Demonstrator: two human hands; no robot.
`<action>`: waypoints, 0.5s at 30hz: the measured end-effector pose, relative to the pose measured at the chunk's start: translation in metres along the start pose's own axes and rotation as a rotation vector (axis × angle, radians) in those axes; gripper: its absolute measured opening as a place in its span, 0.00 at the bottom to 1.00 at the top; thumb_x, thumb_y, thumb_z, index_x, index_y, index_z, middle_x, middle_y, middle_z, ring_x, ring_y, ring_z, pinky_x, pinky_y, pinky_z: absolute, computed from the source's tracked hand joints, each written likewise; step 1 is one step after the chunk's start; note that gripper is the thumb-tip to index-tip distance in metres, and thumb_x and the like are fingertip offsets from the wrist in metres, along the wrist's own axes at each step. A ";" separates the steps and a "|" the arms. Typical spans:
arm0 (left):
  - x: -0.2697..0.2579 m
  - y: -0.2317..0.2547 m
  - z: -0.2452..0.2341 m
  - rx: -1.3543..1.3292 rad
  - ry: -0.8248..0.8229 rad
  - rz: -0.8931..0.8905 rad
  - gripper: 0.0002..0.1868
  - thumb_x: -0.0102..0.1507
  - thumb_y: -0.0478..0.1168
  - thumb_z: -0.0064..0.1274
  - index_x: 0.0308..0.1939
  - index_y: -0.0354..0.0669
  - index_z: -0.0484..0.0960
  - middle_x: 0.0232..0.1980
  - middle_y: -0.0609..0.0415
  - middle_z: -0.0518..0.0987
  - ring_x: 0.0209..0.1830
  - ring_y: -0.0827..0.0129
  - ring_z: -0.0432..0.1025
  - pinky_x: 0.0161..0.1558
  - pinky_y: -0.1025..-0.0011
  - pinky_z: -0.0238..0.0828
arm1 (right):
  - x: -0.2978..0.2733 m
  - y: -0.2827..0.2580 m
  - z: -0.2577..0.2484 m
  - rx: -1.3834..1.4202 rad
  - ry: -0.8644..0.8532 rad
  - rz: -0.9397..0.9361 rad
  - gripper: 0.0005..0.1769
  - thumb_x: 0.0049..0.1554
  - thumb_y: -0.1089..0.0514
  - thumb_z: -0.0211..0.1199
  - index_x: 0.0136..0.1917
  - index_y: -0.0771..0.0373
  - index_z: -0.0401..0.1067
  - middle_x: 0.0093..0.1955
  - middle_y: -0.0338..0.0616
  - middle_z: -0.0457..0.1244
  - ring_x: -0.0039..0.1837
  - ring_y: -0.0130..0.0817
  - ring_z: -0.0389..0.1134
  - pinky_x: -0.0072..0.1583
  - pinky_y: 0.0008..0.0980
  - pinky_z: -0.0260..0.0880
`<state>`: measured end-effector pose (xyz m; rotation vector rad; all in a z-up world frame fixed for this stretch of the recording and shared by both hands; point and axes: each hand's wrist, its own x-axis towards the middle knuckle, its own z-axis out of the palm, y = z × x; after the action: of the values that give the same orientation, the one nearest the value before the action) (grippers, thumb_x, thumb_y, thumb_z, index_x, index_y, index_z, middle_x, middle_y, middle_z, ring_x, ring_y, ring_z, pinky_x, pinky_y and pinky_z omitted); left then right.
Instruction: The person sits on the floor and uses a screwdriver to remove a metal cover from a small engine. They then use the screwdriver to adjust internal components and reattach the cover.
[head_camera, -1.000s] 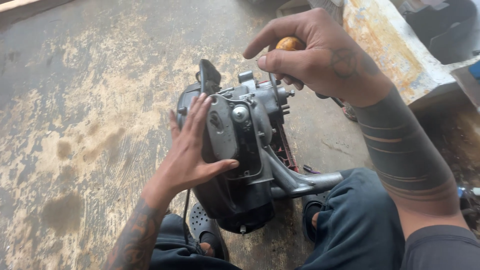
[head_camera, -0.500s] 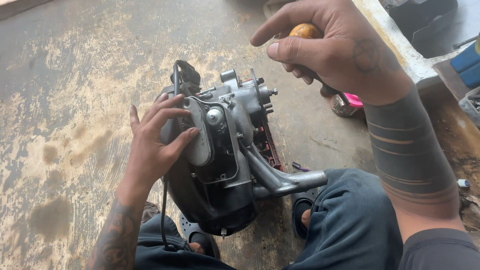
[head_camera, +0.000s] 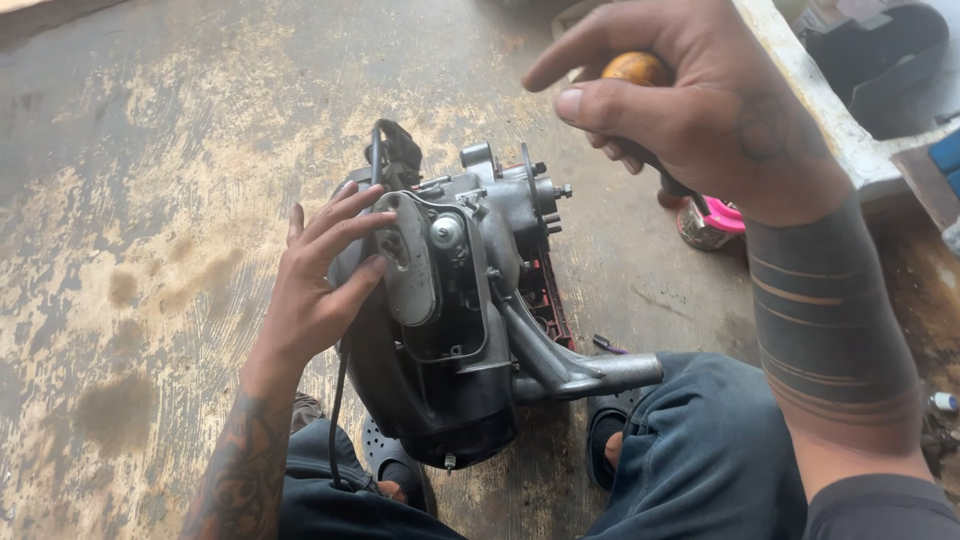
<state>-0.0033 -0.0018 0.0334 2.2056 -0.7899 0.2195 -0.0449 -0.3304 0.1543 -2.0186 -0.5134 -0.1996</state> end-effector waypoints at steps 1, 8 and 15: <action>0.000 0.002 -0.001 0.004 0.012 -0.004 0.20 0.59 0.34 0.55 0.55 0.52 0.82 0.72 0.56 0.73 0.83 0.54 0.54 0.79 0.31 0.16 | 0.000 -0.001 -0.002 -0.001 -0.009 -0.010 0.15 0.63 0.64 0.57 0.61 0.70 0.75 0.32 0.41 0.59 0.28 0.24 0.56 0.28 0.22 0.55; -0.002 0.006 -0.003 0.257 0.088 0.143 0.11 0.58 0.36 0.64 0.43 0.57 0.87 0.63 0.61 0.80 0.74 0.60 0.65 0.82 0.43 0.28 | -0.005 0.007 -0.010 -0.038 0.009 -0.004 0.15 0.63 0.69 0.57 0.62 0.73 0.75 0.33 0.46 0.61 0.29 0.27 0.59 0.29 0.22 0.57; -0.001 0.005 -0.004 0.256 0.122 0.189 0.07 0.60 0.36 0.64 0.42 0.53 0.87 0.54 0.62 0.82 0.68 0.64 0.70 0.81 0.50 0.42 | -0.007 0.006 -0.008 0.044 -0.003 0.049 0.16 0.64 0.68 0.56 0.64 0.70 0.74 0.31 0.42 0.59 0.26 0.25 0.58 0.27 0.20 0.53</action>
<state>-0.0065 -0.0006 0.0385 2.3267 -0.9460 0.5718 -0.0482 -0.3421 0.1509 -1.9871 -0.4655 -0.1543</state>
